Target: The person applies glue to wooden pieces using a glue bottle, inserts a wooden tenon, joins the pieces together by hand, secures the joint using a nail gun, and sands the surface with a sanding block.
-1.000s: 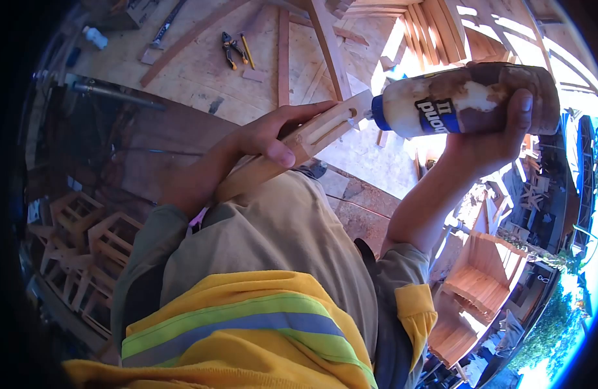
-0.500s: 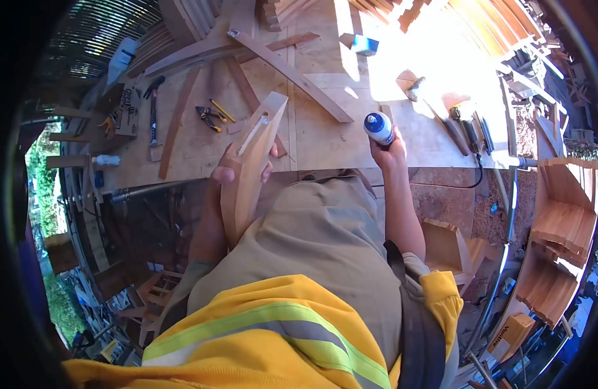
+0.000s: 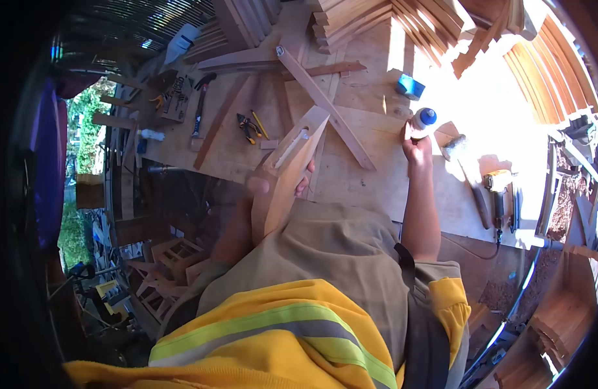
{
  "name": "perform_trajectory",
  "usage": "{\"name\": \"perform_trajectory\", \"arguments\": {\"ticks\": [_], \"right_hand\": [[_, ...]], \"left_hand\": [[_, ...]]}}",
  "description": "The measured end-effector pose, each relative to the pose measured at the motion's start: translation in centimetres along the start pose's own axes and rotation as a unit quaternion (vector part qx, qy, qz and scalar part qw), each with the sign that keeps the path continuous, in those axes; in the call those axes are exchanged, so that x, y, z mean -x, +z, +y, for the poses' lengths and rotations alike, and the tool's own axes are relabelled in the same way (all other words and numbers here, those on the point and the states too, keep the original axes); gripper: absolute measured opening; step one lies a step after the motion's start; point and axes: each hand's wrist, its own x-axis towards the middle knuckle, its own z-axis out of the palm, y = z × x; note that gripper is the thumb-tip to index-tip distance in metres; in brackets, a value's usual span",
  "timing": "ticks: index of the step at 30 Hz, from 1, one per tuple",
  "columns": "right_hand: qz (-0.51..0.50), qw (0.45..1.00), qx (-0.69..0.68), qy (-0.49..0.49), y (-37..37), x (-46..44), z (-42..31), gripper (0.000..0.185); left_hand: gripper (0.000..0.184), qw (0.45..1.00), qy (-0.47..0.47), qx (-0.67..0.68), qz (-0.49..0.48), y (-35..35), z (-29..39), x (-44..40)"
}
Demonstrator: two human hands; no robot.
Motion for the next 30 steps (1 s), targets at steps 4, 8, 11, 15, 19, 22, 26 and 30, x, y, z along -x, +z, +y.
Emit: {"name": "perform_trajectory", "arguments": {"ticks": [4, 8, 11, 15, 19, 22, 26, 30], "right_hand": [[0.019, 0.998, 0.054, -0.03, -0.5, 0.1, -0.3, 0.026], [0.028, 0.994, 0.093, -0.046, 1.1, 4.4, 1.6, 0.036], [0.199, 0.959, 0.198, -0.042, 1.7, 11.7, 3.6, 0.049], [0.158, 0.479, 0.775, -0.381, -1.8, 17.6, 4.8, 0.037], [0.112, 0.457, 0.792, -0.389, -1.4, 17.1, 7.1, 0.03], [-0.021, 0.346, 0.853, -0.391, 1.3, 15.9, 12.4, 0.035], [-0.125, 0.326, 0.869, -0.351, 4.3, 10.8, 19.8, 0.053], [-0.156, 0.316, 0.873, -0.336, 8.1, 3.2, 25.8, 0.062]], "left_hand": [[0.11, 1.0, 0.003, -0.003, 0.021, 1.4, 0.3, -1.4], [0.111, 0.999, -0.012, 0.029, 0.034, 1.4, -0.4, -2.7], [0.111, 0.998, -0.027, 0.052, 0.016, 1.0, -0.3, -3.4], [0.112, 0.999, -0.014, 0.033, 0.017, 0.0, 0.3, -4.0], [0.114, 1.0, -0.008, -0.013, 0.014, -1.8, 2.2, -3.8], [0.117, 0.999, 0.014, -0.028, 0.017, -4.2, 3.6, -2.6], [0.118, 0.999, 0.022, -0.031, 0.036, -8.4, 4.8, 0.1], [0.12, 0.995, 0.05, -0.038, 0.079, -12.4, 5.9, 3.1]]}}
